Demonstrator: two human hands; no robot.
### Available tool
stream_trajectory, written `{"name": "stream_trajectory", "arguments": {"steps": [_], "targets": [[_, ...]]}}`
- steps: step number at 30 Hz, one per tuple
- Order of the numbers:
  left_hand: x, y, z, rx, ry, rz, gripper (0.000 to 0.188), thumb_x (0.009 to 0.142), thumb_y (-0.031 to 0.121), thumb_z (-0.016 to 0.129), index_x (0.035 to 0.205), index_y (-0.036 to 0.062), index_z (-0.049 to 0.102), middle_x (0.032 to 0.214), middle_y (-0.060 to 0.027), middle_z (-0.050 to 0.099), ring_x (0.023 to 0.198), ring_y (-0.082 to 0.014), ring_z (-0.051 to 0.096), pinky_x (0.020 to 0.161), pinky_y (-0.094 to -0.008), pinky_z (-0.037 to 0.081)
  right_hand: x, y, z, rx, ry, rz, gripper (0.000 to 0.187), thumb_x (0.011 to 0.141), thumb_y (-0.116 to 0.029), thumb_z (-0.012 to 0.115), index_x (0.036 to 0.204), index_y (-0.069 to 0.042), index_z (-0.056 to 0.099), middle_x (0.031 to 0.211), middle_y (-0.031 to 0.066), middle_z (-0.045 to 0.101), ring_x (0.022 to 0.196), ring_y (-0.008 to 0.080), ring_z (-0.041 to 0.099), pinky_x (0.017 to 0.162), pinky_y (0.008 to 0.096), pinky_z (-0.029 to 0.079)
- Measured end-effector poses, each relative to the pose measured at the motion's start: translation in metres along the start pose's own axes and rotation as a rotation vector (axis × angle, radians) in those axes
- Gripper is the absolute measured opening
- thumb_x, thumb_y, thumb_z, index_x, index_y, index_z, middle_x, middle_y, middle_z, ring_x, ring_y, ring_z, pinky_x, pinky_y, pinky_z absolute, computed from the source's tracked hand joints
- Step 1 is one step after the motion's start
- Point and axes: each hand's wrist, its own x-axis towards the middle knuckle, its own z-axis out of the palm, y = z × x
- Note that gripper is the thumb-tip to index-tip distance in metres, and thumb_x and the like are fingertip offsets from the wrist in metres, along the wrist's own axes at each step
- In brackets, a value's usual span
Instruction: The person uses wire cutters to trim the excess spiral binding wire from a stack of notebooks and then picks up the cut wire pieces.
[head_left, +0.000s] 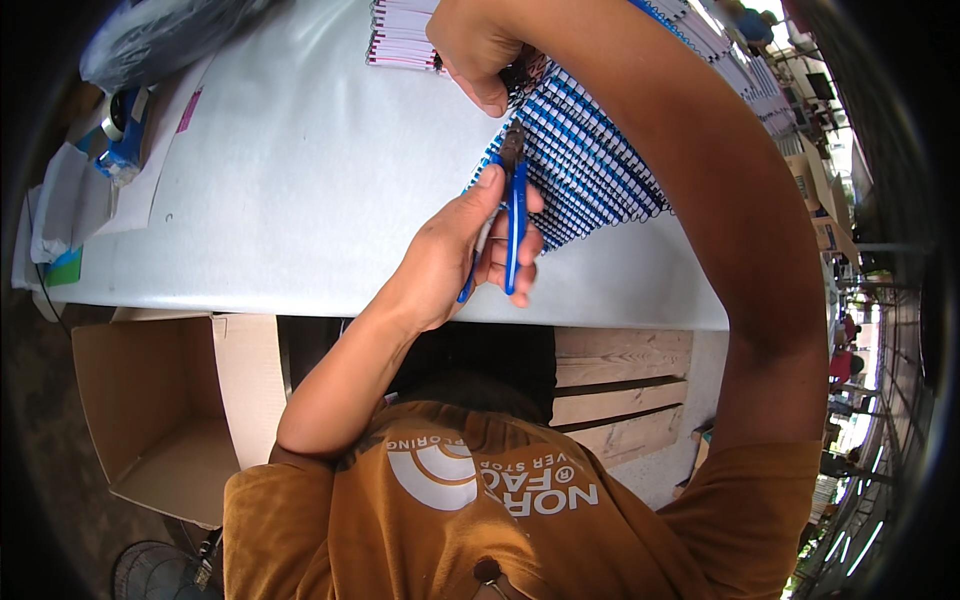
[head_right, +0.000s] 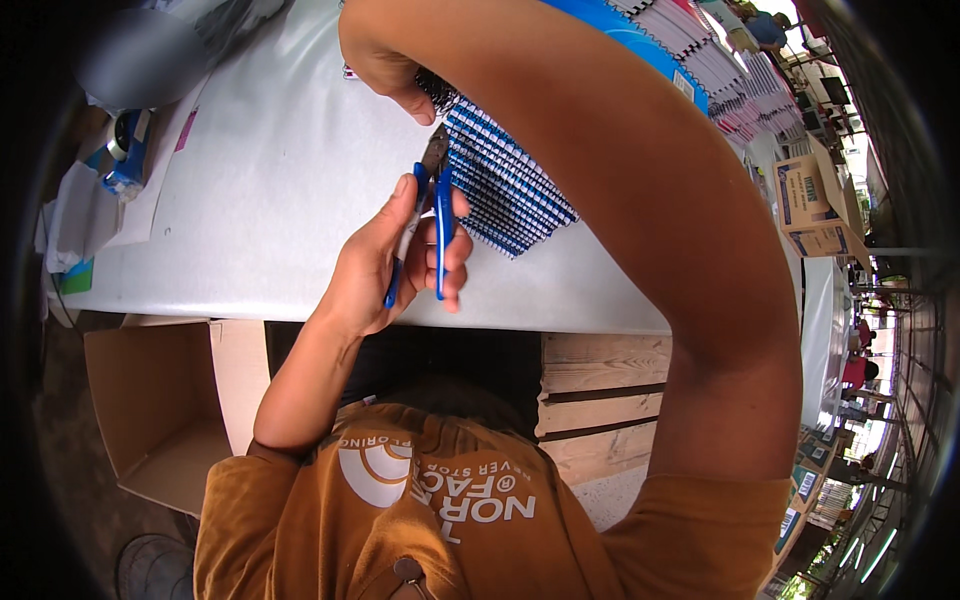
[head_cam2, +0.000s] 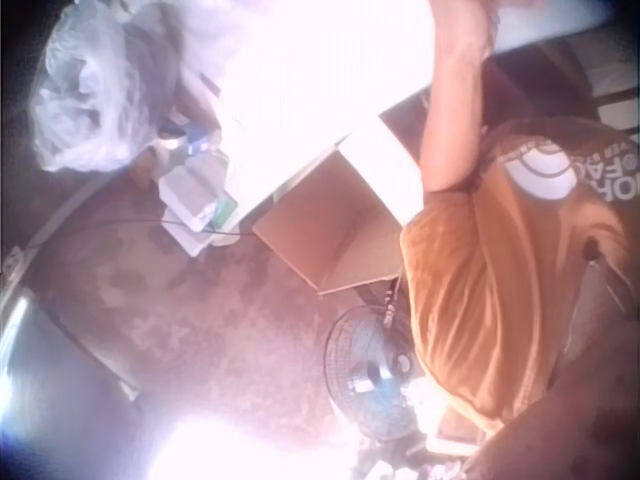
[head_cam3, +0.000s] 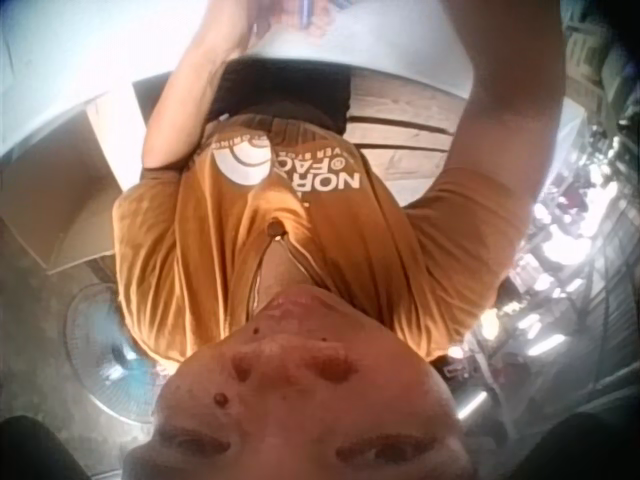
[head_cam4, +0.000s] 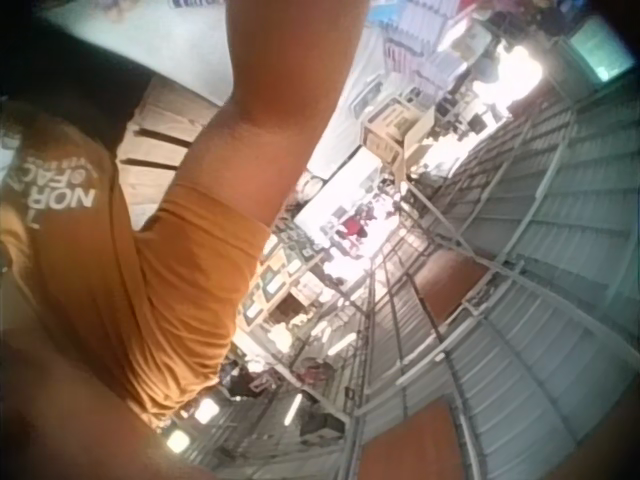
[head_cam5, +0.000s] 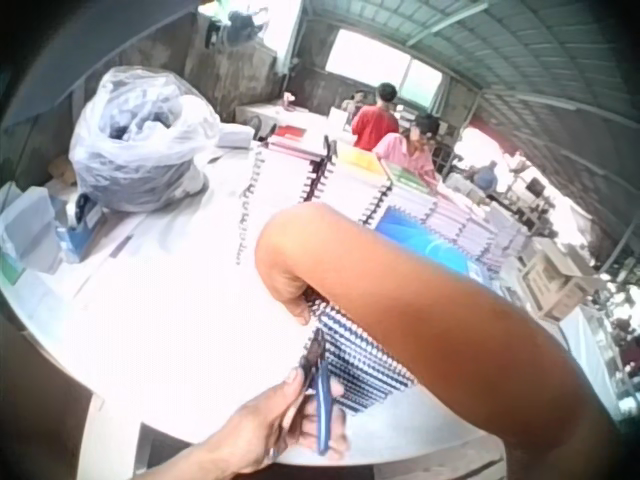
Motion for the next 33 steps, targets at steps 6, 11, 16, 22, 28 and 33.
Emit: {"name": "stream_trajectory", "arguments": {"steps": [6, 11, 16, 22, 28, 33], "targets": [[0.017, 0.011, 0.042, 0.346, 0.413, -0.019, 0.057, 0.096, 0.048, 0.021, 0.120, 0.0006, 0.042, 0.095, -0.0196, 0.060, 0.091, -0.0322, 0.063, 0.075, -0.0407, 0.053, 0.000, 0.003, 0.005, -0.014, 0.045, -0.034, 0.034, 0.076, -0.023, 0.067, 0.100, 0.001, 0.065, 0.106, 0.0137, 0.064, 0.089, 0.0283, 0.062, 0.082, 0.0402, 0.046], [0.009, 0.006, -0.013, -0.162, -0.204, 0.033, 0.057, 0.096, 0.048, 0.021, 0.119, 0.0011, 0.043, 0.096, -0.0192, 0.060, 0.093, -0.0322, 0.062, 0.076, -0.0391, 0.052, -0.010, -0.001, 0.001, 0.020, 0.064, -0.079, 0.031, 0.076, -0.022, 0.068, 0.098, 0.000, 0.066, 0.104, 0.0132, 0.065, 0.086, 0.0271, 0.063, 0.080, 0.0399, 0.047], [0.012, 0.009, 0.042, 0.363, 0.350, -0.050, 0.057, 0.096, 0.048, 0.021, 0.119, 0.0012, 0.043, 0.097, -0.0190, 0.060, 0.095, -0.0329, 0.061, 0.073, -0.0366, 0.052, 0.007, 0.003, 0.001, -0.020, 0.031, -0.020, 0.031, 0.077, -0.022, 0.067, 0.099, 0.000, 0.066, 0.104, 0.0122, 0.065, 0.086, 0.0271, 0.063, 0.081, 0.0397, 0.047], [0.019, 0.014, 0.045, 0.303, 0.350, -0.028, 0.056, 0.096, 0.048, 0.021, 0.117, 0.0023, 0.044, 0.092, -0.0170, 0.060, 0.086, -0.0306, 0.063, 0.070, -0.0359, 0.052, 0.000, 0.001, 0.003, -0.070, 0.135, -0.054, 0.028, 0.076, -0.022, 0.067, 0.093, -0.001, 0.068, 0.100, 0.0126, 0.066, 0.086, 0.0267, 0.062, 0.078, 0.0399, 0.048], [0.010, 0.013, 0.030, 0.229, 0.184, -0.006, 0.055, 0.095, 0.049, 0.023, 0.115, 0.0035, 0.045, 0.084, -0.0141, 0.060, 0.073, -0.0271, 0.063, 0.066, -0.0358, 0.051, -0.017, 0.009, 0.005, -0.138, 0.175, -0.080, 0.027, 0.073, -0.022, 0.065, 0.090, -0.001, 0.068, 0.097, 0.0144, 0.066, 0.086, 0.0274, 0.062, 0.076, 0.0397, 0.048], [0.015, 0.012, 0.052, 0.371, 0.327, -0.038, 0.057, 0.096, 0.048, 0.022, 0.122, 0.0017, 0.042, 0.098, -0.0189, 0.060, 0.093, -0.0321, 0.061, 0.077, -0.0381, 0.050, -0.037, 0.015, 0.010, -0.155, 0.311, -0.128, 0.028, 0.072, -0.022, 0.063, 0.089, 0.000, 0.068, 0.096, 0.0153, 0.066, 0.086, 0.0282, 0.062, 0.075, 0.0393, 0.048]]}}
